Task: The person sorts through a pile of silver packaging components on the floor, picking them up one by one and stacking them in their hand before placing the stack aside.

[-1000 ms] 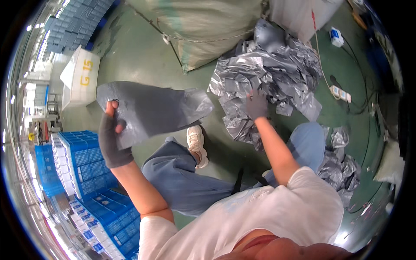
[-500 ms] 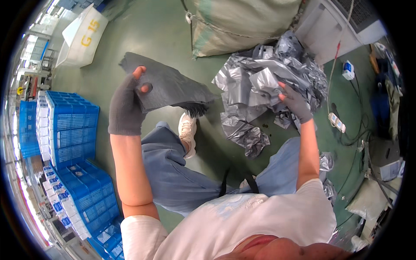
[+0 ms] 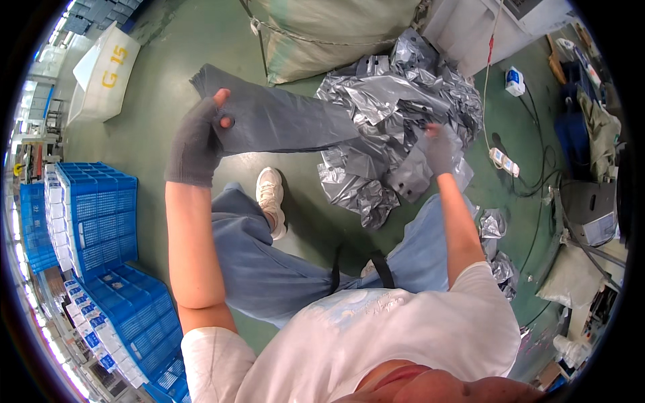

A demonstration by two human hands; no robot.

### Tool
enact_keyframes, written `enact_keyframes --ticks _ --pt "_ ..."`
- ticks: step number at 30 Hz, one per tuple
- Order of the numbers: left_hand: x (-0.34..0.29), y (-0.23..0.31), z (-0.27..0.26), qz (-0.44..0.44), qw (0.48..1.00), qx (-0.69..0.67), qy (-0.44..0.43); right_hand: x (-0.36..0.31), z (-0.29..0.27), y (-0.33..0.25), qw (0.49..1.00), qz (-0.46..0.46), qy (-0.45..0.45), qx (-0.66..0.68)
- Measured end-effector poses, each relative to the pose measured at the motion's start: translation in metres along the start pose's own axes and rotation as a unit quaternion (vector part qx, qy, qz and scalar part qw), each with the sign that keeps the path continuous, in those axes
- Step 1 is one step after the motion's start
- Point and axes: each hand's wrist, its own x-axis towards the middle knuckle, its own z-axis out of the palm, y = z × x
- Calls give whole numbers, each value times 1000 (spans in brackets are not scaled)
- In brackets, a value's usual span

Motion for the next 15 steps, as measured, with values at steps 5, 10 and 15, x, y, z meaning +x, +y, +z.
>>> enact_keyframes --ticks 5,10,15 --pt "0 1 -12 35 984 176 -11 0 49 -24 702 -97 -554 -437" --pt "-7 0 -38 131 967 220 10 -50 74 51 476 -330 -563 -590" --pt "0 -6 -86 -49 994 80 49 -81 80 151 685 -293 -485 -458"
